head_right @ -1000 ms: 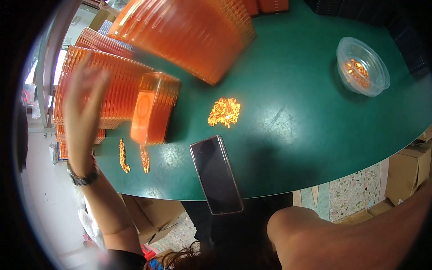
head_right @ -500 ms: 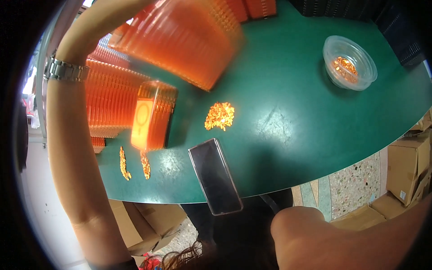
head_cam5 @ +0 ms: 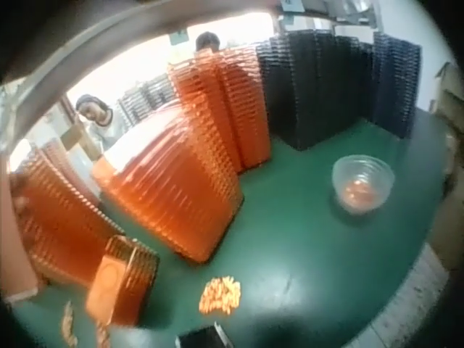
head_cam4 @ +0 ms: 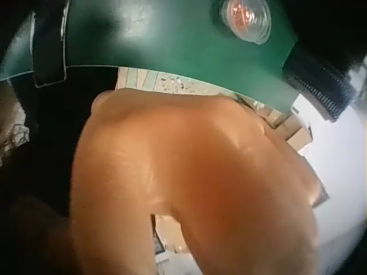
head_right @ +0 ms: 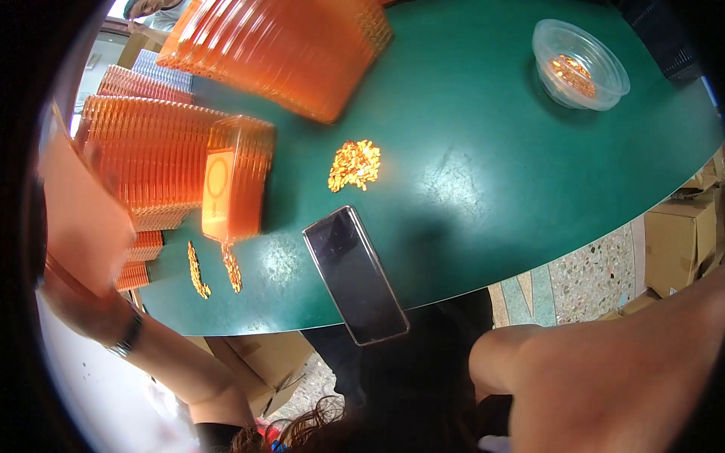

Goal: Assembling components into mobile phone cases at a factory workstation.

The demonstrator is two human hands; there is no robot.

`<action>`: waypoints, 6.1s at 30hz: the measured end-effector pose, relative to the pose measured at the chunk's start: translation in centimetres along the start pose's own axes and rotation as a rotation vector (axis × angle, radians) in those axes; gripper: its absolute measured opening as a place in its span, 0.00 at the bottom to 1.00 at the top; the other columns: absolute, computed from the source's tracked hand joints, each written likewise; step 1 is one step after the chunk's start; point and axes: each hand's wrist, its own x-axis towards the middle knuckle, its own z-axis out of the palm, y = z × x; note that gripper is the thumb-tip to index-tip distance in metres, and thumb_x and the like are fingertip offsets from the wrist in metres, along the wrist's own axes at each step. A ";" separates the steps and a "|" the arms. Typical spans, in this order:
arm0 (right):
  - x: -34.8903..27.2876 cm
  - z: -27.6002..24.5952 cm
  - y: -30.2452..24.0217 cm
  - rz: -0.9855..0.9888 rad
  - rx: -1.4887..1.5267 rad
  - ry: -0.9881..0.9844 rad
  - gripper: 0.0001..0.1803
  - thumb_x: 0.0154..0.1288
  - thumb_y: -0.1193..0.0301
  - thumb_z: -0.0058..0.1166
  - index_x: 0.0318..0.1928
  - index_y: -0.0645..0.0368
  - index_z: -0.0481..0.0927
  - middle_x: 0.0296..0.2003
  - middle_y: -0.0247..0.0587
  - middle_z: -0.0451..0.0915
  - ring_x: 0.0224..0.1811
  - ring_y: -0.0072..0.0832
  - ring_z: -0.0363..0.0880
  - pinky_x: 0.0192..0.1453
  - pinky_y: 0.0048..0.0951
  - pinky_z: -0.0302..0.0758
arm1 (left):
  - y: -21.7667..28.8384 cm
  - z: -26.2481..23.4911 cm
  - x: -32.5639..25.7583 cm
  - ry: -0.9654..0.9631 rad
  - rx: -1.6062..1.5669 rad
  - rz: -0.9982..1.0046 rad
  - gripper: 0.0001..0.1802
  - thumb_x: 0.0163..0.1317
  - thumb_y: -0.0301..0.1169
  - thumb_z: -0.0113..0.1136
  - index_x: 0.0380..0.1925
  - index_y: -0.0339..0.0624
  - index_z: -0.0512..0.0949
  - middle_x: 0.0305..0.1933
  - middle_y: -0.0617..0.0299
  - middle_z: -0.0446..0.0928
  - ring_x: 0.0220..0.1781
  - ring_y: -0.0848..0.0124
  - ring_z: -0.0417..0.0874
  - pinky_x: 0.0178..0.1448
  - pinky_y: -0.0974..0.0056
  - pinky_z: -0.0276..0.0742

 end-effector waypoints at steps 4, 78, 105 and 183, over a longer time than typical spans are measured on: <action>0.9 -1.0 -1.0 0.008 -0.055 -0.023 0.10 0.79 0.71 0.54 0.43 0.60 0.86 0.31 0.36 0.82 0.25 0.21 0.74 0.29 0.28 0.72 | -3.8 -5.3 -12.5 0.191 -0.182 -0.129 0.37 0.80 0.47 0.50 0.80 0.37 0.62 0.70 0.42 0.76 0.62 0.45 0.86 0.59 0.43 0.90; 5.1 15.2 13.0 -0.663 -1.313 -1.093 0.09 0.58 0.76 0.63 0.35 0.59 0.75 0.34 0.38 0.72 0.36 0.33 0.79 0.36 0.33 0.81 | -15.1 -6.2 -15.0 -0.256 0.697 -0.324 0.06 0.74 0.28 0.59 0.43 0.36 0.81 0.40 0.46 0.84 0.43 0.45 0.86 0.47 0.51 0.81; 3.6 14.9 11.9 -0.618 -1.551 -1.148 0.24 0.64 0.69 0.64 0.59 0.69 0.83 0.43 0.36 0.77 0.42 0.28 0.78 0.36 0.28 0.79 | -16.2 -5.0 -17.6 -0.060 1.109 0.009 0.09 0.63 0.28 0.69 0.33 0.44 0.75 0.28 0.59 0.75 0.32 0.58 0.83 0.38 0.54 0.79; 2.5 21.1 17.1 -0.558 -1.237 -1.201 0.15 0.53 0.76 0.69 0.42 0.62 0.80 0.37 0.41 0.78 0.32 0.36 0.84 0.32 0.37 0.81 | -13.7 -9.5 -21.4 0.093 0.942 -0.284 0.12 0.71 0.30 0.65 0.35 0.38 0.71 0.32 0.50 0.79 0.36 0.49 0.83 0.41 0.47 0.80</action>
